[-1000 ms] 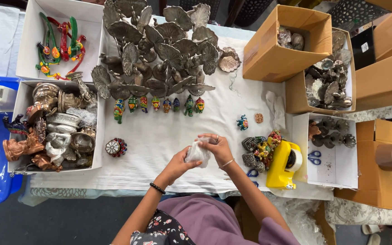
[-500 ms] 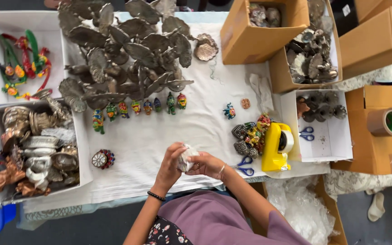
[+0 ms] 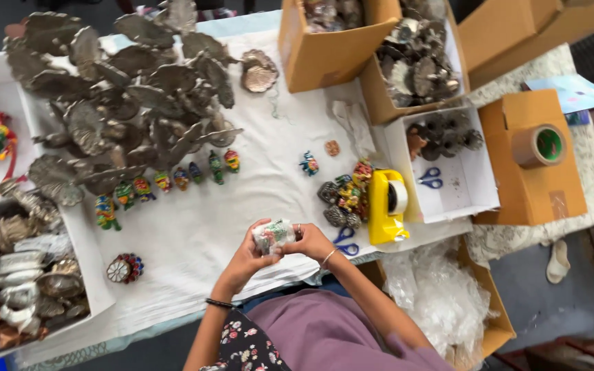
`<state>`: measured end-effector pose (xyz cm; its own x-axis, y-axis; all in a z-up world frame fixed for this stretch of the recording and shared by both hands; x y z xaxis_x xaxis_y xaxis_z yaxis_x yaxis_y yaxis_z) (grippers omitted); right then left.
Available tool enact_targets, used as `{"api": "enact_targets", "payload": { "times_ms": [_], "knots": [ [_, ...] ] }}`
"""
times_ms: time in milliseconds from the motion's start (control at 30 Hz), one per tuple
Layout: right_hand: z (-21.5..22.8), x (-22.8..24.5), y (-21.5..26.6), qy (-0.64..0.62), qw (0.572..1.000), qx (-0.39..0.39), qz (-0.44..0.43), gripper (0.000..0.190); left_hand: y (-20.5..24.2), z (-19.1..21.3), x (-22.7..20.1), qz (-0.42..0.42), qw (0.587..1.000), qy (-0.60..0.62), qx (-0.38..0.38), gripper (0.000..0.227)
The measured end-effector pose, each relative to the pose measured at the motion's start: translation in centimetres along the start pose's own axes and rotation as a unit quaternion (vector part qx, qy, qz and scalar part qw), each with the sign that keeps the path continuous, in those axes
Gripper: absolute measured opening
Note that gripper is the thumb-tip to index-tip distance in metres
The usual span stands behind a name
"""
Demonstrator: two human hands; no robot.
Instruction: The person wraps small decorative figurines in bubble wrap and places them into a cardboard box. They then seal the box with packing tape. The person handles multiple figurines one at a time, wrapping each individually before stacking them in the box.
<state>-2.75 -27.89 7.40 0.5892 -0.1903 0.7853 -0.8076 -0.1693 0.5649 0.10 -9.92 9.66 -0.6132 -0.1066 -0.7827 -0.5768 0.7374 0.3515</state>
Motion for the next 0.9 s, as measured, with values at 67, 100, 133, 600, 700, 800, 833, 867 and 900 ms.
{"api": "enact_targets", "payload": {
  "times_ms": [67, 100, 133, 600, 700, 800, 833, 867, 900],
  "knots": [
    [1.2, -0.7, 0.1, 0.036, 0.999, -0.024, 0.005, 0.039, -1.5, -0.2, 1.9, 0.009, 0.999, -0.002, -0.051, 0.091],
    [2.1, -1.0, 0.2, 0.076, 0.996, -0.041, 0.007, 0.037, -2.5, 0.0, 3.0, 0.014, 0.994, -0.002, -0.109, 0.079],
    [2.7, -1.2, 0.6, 0.073, 0.996, -0.055, 0.007, 0.037, -3.2, -0.3, 3.6, 0.019, 0.995, -0.003, -0.095, 0.079],
    [24.6, -6.2, 14.9, 0.270, 0.785, -0.549, 0.098, 0.026, -9.2, -2.9, 6.5, 0.044, 0.974, 0.088, -0.202, 0.054],
    [25.8, -6.5, 14.3, 0.251, 0.817, -0.517, 0.058, 0.023, -9.9, -4.3, 5.7, 0.033, 0.977, 0.079, -0.196, 0.053],
    [24.1, -4.5, 15.4, 0.209, 0.827, -0.511, 0.106, 0.022, -10.2, -5.3, 4.8, 0.033, 0.974, 0.073, -0.212, 0.054],
    [24.0, -4.0, 15.6, 0.210, 0.827, -0.509, 0.109, 0.022, -10.5, -5.2, 5.0, 0.030, 0.974, 0.074, -0.213, 0.054],
    [23.8, -3.8, 15.8, 0.155, 0.842, -0.503, 0.118, 0.022, -10.5, -5.1, 5.3, 0.022, 0.972, 0.077, -0.220, 0.053],
    [23.6, -3.7, 16.0, 0.099, 0.854, -0.495, 0.127, 0.022, -10.6, -4.9, 5.6, 0.015, 0.970, 0.079, -0.227, 0.052]
  ]
}}
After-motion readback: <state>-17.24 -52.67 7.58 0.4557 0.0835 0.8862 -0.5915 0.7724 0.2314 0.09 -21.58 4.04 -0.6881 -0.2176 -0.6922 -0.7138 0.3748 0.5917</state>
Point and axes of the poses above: each hand's wrist, its own y-axis away from the middle knuckle, its own z-axis out of the back of the hand, x = y × z, the point moved 4 cm from there along -y, towards the middle knuckle, and after that the axes turned 6 degrees about -y, right-handed, at the moved point
